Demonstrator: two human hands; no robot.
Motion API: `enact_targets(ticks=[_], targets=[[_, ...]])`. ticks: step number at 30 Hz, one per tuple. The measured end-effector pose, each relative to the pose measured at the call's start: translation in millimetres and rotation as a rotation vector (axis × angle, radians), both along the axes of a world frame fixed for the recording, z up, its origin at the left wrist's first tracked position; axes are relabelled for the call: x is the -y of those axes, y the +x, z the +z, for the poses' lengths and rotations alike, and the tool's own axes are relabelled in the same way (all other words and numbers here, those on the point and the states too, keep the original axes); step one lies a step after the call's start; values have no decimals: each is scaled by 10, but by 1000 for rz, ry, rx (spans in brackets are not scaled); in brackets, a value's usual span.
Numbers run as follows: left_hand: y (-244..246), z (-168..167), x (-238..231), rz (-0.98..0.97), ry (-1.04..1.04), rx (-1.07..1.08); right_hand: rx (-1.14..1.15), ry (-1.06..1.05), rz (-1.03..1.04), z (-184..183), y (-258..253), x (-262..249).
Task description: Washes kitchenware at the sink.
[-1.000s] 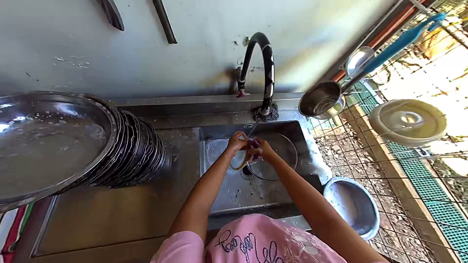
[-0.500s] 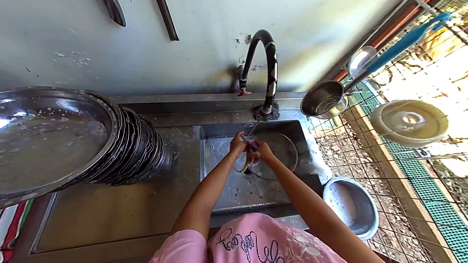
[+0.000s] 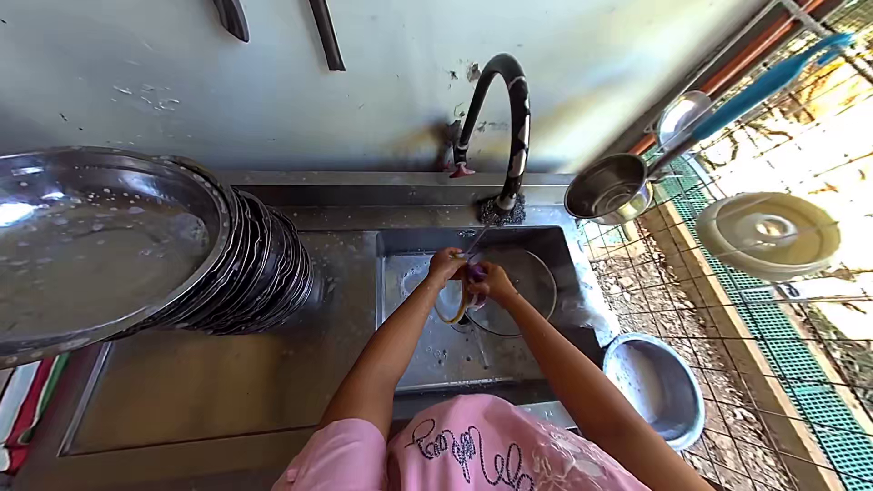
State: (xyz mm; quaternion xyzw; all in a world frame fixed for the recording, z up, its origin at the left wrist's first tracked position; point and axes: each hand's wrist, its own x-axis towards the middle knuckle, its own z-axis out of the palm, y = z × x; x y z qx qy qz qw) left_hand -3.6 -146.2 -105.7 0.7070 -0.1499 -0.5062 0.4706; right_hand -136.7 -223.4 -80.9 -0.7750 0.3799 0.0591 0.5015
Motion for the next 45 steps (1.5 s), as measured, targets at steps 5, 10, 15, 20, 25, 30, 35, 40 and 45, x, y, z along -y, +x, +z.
enact_targets(ticks=[5,10,15,20,25,30,35,40,45], targets=[[30,-32,22,-38,-61,-45,-10,-29,-5,-2,-29,22],[29,-43,47,-71,-95,-90,5,-8,-47,-19,-84,69],[7,-43,69,-51,-87,-85,7,-14,-42,-27,-106,75],[-71,-110,150,0,41,-11,-95,-96,50,92,-64,-42],[-145,-219,127,69,93,56,-138,-175,103,147,-48,-96],[-171,-199,115,97,28,17,-104,-186,70,142,-89,-61],[-157,-168,108,26,-4,184,-120,-191,75,184,-62,-96],[-131,-99,61,176,-136,-103,-115,-186,73,234,-65,-84],[-67,-83,22,136,-199,-207,-77,-195,49,229,-93,-70]])
